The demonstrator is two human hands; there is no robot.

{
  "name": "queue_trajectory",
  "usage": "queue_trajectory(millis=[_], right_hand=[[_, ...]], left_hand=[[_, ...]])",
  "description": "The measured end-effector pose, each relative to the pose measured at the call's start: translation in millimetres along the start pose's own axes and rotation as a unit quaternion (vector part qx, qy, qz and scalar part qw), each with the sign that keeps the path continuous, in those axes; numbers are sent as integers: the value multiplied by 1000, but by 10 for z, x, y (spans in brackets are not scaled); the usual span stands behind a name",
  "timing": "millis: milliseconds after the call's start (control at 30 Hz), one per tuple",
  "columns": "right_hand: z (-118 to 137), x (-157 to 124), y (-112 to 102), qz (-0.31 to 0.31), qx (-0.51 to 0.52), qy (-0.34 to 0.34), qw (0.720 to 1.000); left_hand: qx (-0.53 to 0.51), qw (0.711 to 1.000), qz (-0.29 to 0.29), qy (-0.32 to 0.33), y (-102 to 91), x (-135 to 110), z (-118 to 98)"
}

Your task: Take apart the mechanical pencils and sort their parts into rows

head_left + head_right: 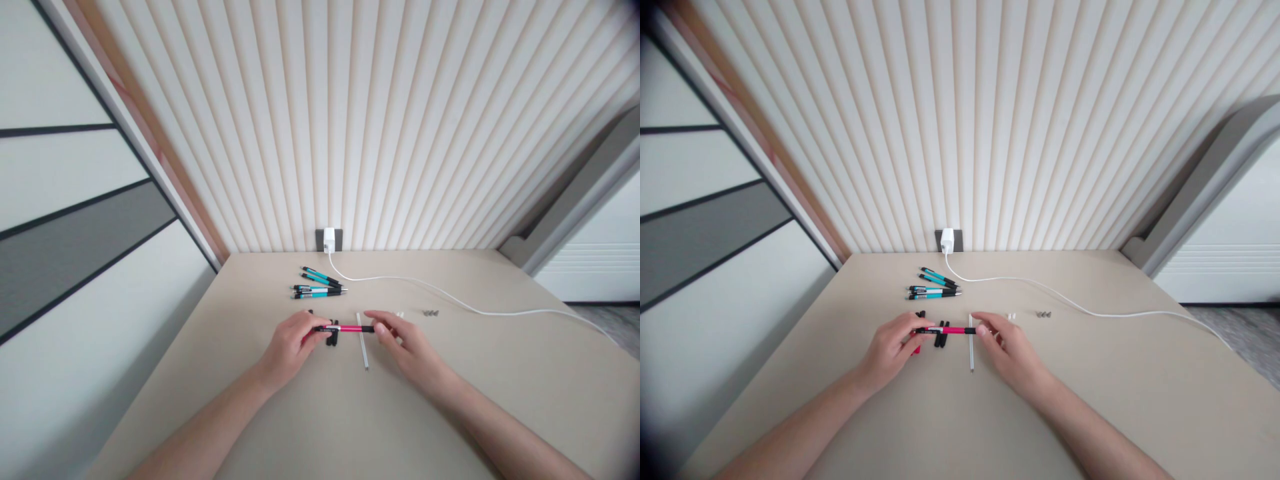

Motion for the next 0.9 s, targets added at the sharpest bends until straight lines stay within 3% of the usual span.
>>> queue_trajectory(millis=[100, 267, 600, 767, 900], right_hand=[[-23, -4, 48, 32, -6, 16, 999], [-26, 19, -29, -6, 11, 18, 1000], [-22, 26, -85, -32, 99, 26, 994], [-2, 25, -62, -40, 148, 34, 988], [27, 26, -106, -57, 99, 4, 993]], left_hand=[[-9, 1000, -7, -9, -16, 1, 24], [-12, 1000, 11, -25, 5, 12, 65], [-19, 992, -6, -127, -29, 43, 280], [-38, 995, -2, -88, -34, 53, 236], [-57, 997, -16, -46, -67, 52, 180]])
Point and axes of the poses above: each hand's wrist, its own x-axis towards the middle knuckle, its own y-axis out of the palm, z = x × y, the point moved 8 cm from there along x, towards the middle knuckle, and after that the axes turned 13 degrees about -y, right-handed, at the moved point
